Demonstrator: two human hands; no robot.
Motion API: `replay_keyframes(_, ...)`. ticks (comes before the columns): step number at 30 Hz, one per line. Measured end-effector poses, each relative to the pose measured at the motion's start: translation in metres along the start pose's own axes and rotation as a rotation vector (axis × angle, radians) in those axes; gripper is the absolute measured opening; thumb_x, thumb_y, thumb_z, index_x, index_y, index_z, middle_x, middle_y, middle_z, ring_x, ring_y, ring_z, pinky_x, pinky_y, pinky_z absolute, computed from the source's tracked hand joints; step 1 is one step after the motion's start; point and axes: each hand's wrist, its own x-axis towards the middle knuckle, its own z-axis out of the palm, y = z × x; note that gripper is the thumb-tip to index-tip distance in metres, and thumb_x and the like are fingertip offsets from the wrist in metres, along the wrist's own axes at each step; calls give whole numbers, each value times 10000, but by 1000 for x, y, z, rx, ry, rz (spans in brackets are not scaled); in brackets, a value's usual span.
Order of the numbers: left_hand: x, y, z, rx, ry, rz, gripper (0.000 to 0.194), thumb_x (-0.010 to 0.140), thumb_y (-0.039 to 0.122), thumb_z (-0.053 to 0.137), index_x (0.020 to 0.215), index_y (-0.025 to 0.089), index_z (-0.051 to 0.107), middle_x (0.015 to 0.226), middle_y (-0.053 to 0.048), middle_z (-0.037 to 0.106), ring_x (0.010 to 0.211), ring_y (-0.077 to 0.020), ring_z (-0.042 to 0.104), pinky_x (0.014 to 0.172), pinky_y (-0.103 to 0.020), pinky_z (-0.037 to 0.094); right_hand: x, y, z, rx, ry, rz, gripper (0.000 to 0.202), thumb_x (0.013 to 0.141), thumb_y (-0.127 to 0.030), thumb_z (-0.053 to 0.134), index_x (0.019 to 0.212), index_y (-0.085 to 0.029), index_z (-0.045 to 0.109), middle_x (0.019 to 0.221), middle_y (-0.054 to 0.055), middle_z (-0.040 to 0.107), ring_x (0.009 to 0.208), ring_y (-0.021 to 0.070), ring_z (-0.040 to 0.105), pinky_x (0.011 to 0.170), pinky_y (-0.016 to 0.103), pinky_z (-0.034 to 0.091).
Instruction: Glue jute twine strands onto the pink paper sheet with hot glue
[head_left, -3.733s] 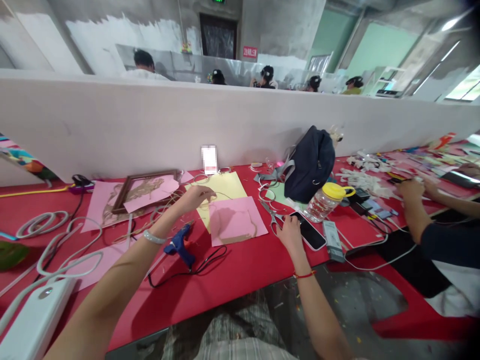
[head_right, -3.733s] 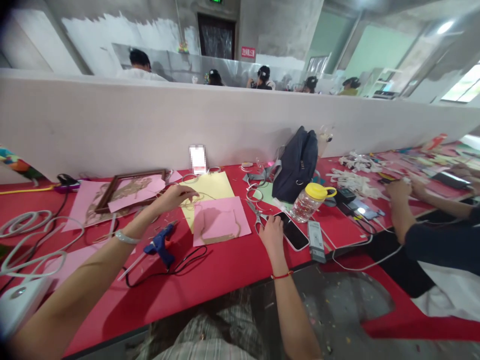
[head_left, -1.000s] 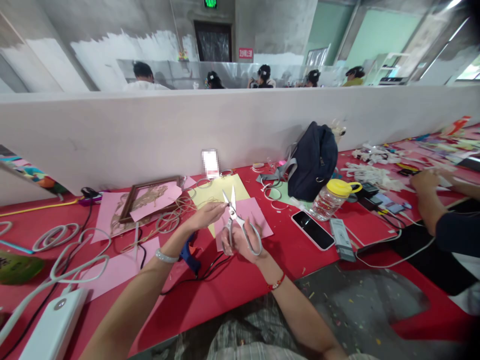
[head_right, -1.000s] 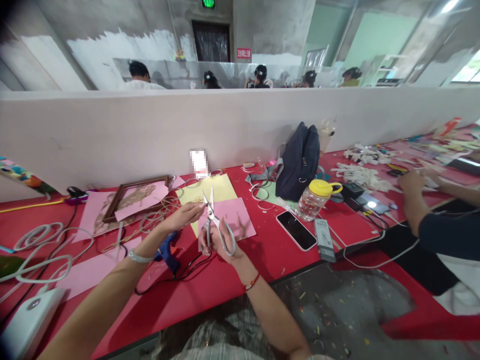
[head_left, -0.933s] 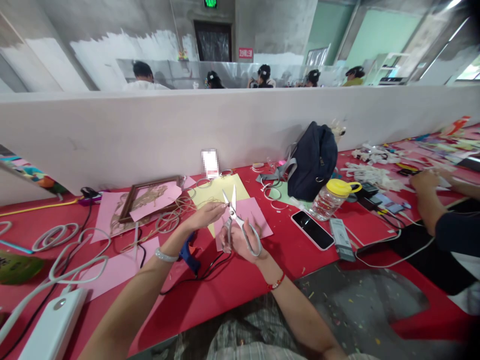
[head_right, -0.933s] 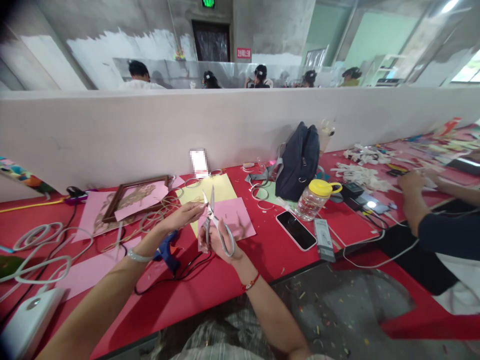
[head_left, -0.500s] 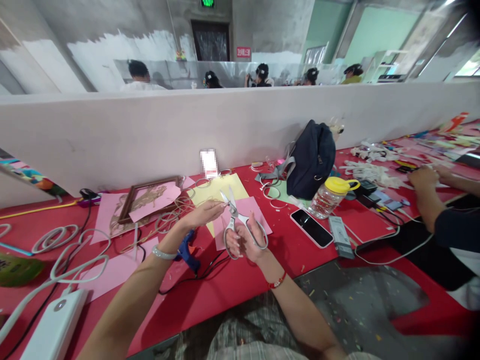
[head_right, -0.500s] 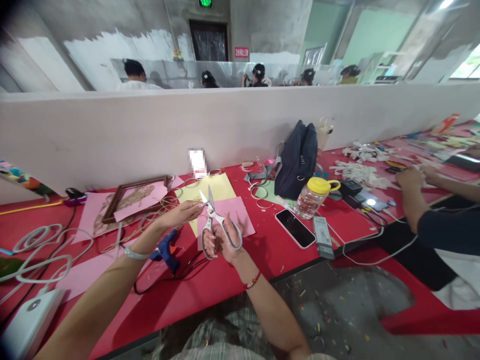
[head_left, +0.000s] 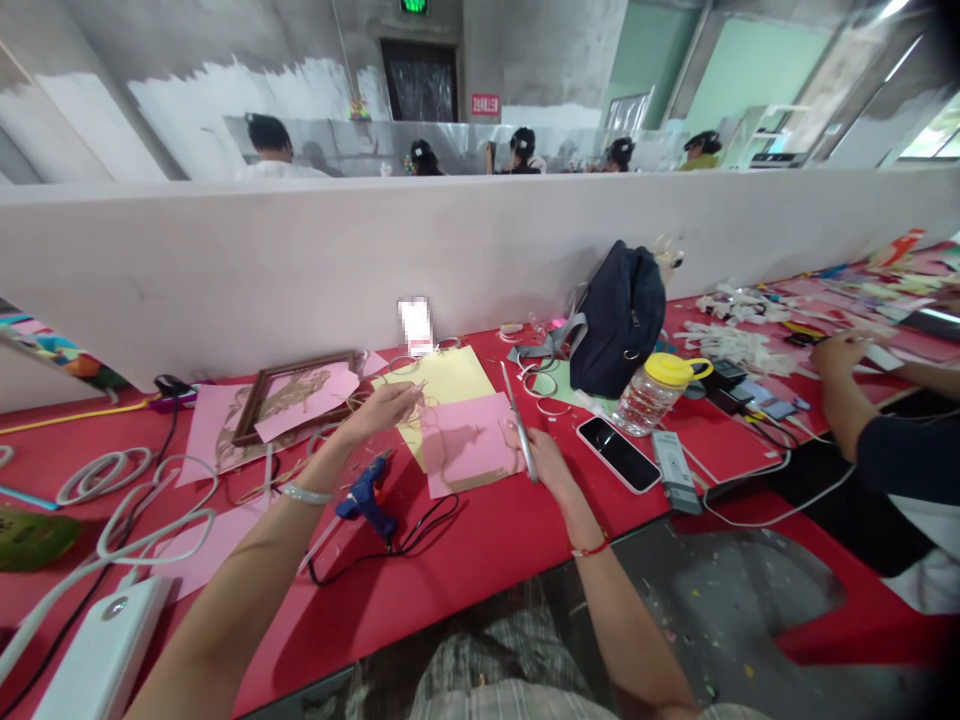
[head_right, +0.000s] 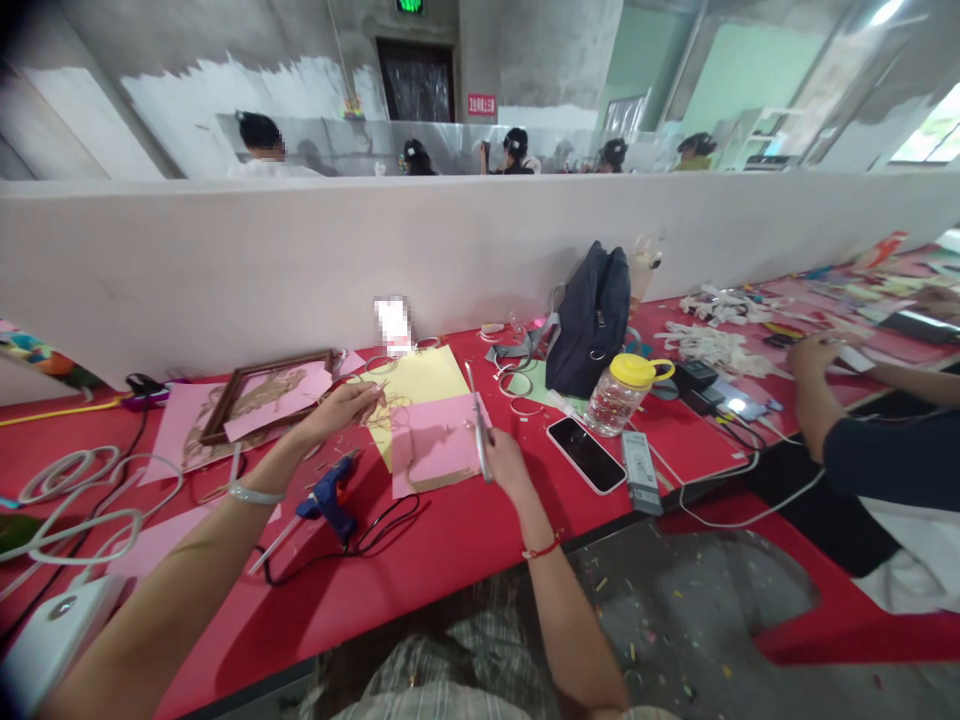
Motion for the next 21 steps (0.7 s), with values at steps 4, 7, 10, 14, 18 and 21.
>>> replay_keyframes(4,-2,-5,-18,21,31,-11,479,909,622,727,904,143,755,535,20,550,427,-86,382,426,-196,289,8,6,-42,-304,380,9,333,811,-297,794,673,-252,494,858,140,652,1087,378,670,911,449,485)
replay_keyframes(7,-3,-3,-18,13,29,-1,508,940,637,686,966,137,771,559,4,605,421,-87,403,430,-197,313,8,4,-53,-394,482,-33,194,774,-194,780,737,-206,590,1096,260,678,1323,471,575,1090,563,421)
replay_keyframes(10,-2,3,-7,-17,-21,14,569,961,702,629,941,146,750,547,-11,630,405,-92,407,424,-204,315,8,-8,-40,-382,466,-171,91,835,-222,741,877,-149,709,1309,308,639,1460,479,453,1196,616,331)
replay_keyframes(14,3,12,13,-42,-128,12,628,956,772,596,886,160,719,538,-44,659,387,-98,406,408,-212,305,19,-32,15,-220,217,-390,248,909,-425,724,962,-190,782,1202,175,739,1231,324,642,1099,476,494)
replay_keyframes(18,4,17,28,-39,-191,2,661,939,808,580,904,161,711,567,-69,682,381,-99,379,402,-223,286,35,-48,78,-13,14,-490,458,921,-652,646,823,-219,760,907,78,751,869,219,689,831,351,575)
replay_keyframes(21,1,17,32,-19,-193,-6,640,955,783,567,875,164,704,590,-80,685,400,-96,352,418,-228,264,41,-47,100,94,19,-505,539,919,-686,621,634,-229,638,733,51,678,777,202,644,793,345,544)
